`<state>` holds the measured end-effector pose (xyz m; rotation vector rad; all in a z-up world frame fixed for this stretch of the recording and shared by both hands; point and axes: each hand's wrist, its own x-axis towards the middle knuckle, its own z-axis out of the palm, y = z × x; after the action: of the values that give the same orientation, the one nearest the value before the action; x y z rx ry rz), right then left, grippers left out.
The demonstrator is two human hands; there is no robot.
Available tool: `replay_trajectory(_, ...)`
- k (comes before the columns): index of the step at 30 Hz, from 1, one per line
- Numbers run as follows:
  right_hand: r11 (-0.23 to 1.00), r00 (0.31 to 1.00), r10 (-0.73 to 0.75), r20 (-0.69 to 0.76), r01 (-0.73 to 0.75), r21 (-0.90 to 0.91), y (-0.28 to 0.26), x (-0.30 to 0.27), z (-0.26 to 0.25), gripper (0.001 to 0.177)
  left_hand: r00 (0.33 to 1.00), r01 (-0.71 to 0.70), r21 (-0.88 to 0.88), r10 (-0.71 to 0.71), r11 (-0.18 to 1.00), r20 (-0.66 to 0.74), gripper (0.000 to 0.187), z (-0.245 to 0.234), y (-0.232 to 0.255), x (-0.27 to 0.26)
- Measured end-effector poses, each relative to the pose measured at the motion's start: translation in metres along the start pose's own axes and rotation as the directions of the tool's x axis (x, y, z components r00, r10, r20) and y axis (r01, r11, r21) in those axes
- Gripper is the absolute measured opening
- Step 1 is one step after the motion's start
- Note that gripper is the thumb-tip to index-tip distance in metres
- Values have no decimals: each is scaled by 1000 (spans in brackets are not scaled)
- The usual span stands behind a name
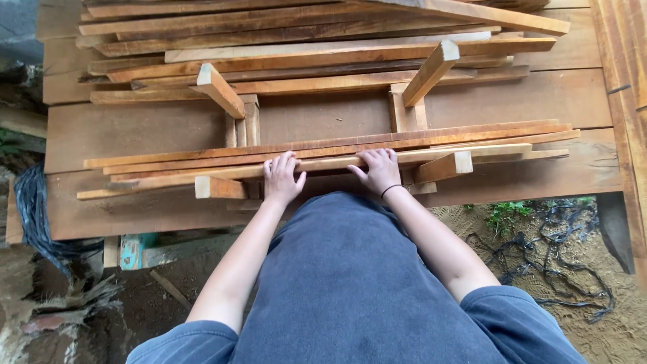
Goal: The person picks up thin wooden planks from a pile and places them onto a wooden frame structure. They repeat this process, stacking the planks one by one on top of each other within the frame.
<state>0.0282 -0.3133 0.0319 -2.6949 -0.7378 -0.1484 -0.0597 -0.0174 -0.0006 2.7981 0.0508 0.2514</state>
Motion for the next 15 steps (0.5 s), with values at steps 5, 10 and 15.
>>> replay_trajectory(5, 999, 1000, 16, 26, -17, 35, 1, -12, 2, 39, 998, 4, -71, 0, 997, 60, 42, 11, -8, -8)
replay_trajectory(10, 998, 988, 62, 142, -63, 3, 7, -5, 10, 46, 961, 88, -101, -58, 991, 270, 44, -7, -7, 8)
replay_trajectory(15, 991, 995, -15, 98, 28, -129, 15, -4, 26, 53, 940, 35, 39, -46, 999, 338, 49, 22, -16, 14)
